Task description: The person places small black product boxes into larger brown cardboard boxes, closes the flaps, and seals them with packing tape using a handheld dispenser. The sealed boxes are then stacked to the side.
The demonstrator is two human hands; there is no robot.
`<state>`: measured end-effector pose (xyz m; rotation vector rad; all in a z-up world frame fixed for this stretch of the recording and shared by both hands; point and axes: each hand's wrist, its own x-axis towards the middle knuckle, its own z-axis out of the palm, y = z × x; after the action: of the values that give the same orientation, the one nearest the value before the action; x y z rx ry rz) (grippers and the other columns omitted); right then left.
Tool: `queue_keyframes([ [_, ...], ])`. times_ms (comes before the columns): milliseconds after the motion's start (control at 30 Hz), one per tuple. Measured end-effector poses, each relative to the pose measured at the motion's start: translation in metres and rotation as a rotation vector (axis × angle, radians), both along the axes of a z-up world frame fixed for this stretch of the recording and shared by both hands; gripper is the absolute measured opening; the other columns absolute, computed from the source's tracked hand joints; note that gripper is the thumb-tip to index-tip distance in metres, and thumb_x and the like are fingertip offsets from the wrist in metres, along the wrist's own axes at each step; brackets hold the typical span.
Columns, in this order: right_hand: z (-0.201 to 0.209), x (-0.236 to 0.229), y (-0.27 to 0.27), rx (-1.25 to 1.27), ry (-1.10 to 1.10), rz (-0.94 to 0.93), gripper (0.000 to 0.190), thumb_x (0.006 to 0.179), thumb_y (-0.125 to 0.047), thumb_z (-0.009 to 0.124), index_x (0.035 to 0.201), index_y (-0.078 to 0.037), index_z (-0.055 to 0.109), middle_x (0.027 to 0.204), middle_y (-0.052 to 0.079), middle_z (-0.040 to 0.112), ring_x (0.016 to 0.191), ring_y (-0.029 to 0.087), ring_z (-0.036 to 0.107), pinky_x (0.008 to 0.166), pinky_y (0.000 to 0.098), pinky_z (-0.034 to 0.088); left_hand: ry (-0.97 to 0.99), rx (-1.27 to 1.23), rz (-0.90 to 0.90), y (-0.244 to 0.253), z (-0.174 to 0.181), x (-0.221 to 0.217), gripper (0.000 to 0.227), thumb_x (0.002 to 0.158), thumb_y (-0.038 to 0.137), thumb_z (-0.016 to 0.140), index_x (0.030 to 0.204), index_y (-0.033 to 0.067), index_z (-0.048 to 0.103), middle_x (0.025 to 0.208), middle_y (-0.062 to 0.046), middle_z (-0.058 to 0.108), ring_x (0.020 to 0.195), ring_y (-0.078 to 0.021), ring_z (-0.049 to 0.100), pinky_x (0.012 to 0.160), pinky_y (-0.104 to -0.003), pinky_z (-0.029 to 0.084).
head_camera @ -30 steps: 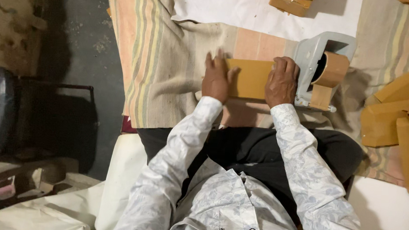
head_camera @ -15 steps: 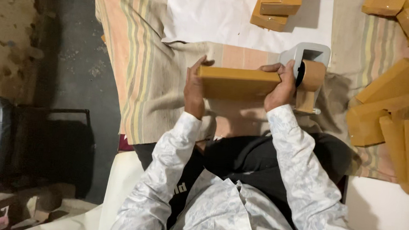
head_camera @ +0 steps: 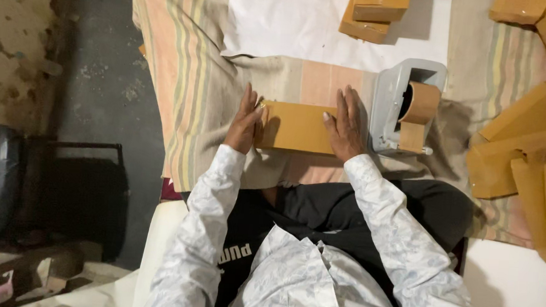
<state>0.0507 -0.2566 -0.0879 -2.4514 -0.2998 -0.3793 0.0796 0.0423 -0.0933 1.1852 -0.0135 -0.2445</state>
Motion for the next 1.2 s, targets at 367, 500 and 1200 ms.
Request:
queue_keyframes([
  [367, 0.058, -0.007, 0.057, -0.4, 0.037, -0.129, 0.053, 0.102, -0.038, 0.059, 0.139, 0.0, 0.054, 0.153, 0.029, 0.038, 0.147, 0.047, 0.025, 0.114, 0.0688, 0.021, -0.266, 1.063, 0.212, -0.058, 0.04, -0.014, 0.034, 0.101, 0.031, 0.06, 0.117, 0.002, 0.053, 0.112, -0.025, 0.061, 0.096, -0.0447, 0.064, 0.083, -0.05, 0.053],
  [500, 0.075, 0.01, 0.094, -0.48, 0.088, -0.063, 0.057, 0.099, -0.041, 0.057, 0.141, -0.002, 0.053, 0.152, 0.028, 0.04, 0.144, 0.045, 0.028, 0.11, 0.0662, 0.021, -0.212, 1.226, 0.259, -0.076, 0.062, -0.016, 0.027, 0.108, 0.03, 0.05, 0.108, 0.0031, 0.047, 0.107, -0.028, 0.055, 0.077, -0.0471, 0.063, 0.068, -0.055, 0.05],
  [1200, 0.058, -0.028, 0.038, -0.442, 0.094, -0.055, 0.078, 0.104, -0.045, 0.051, 0.159, 0.006, 0.029, 0.166, 0.033, 0.018, 0.155, 0.048, 0.006, 0.124, 0.0617, -0.003, -0.205, 1.381, 0.225, -0.079, 0.068, -0.016, 0.035, 0.109, 0.039, 0.047, 0.105, 0.0043, 0.048, 0.093, -0.028, 0.06, 0.073, -0.0463, 0.067, 0.064, -0.054, 0.054],
])
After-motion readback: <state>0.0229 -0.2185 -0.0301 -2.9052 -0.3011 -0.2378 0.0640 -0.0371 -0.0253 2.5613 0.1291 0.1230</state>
